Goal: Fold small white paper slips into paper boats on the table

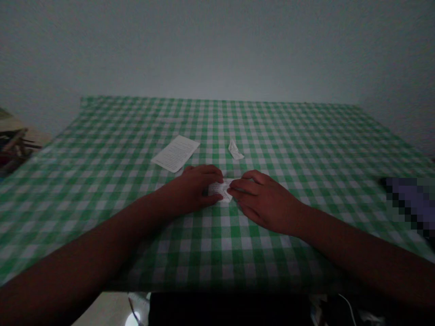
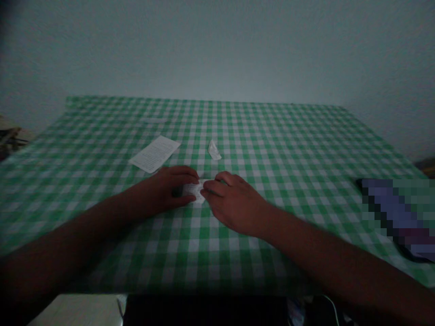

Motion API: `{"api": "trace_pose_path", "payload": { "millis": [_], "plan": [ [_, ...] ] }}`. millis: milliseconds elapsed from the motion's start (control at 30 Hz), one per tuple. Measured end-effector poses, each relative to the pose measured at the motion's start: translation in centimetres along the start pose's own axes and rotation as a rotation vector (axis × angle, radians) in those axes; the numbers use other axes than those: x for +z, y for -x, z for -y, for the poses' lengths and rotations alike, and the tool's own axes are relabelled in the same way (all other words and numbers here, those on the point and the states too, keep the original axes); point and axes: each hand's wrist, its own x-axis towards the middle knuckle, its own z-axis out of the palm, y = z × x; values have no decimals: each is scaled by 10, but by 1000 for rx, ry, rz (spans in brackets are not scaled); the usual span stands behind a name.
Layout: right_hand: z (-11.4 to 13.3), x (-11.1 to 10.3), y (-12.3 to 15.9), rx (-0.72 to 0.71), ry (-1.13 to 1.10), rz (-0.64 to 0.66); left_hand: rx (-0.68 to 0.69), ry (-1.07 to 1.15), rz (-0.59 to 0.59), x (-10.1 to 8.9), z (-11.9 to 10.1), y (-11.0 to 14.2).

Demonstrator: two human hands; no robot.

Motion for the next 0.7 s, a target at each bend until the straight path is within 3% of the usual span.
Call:
{"api": "trace_pose_path", "payload": {
  "millis": [233, 700],
  "plan": [
    [8, -3, 3, 88, 79, 121, -20, 14, 15, -5, 2, -1],
    [21, -6, 4, 189, 153, 180, -72, -82, 29, -7, -6, -1]
  ]
}}
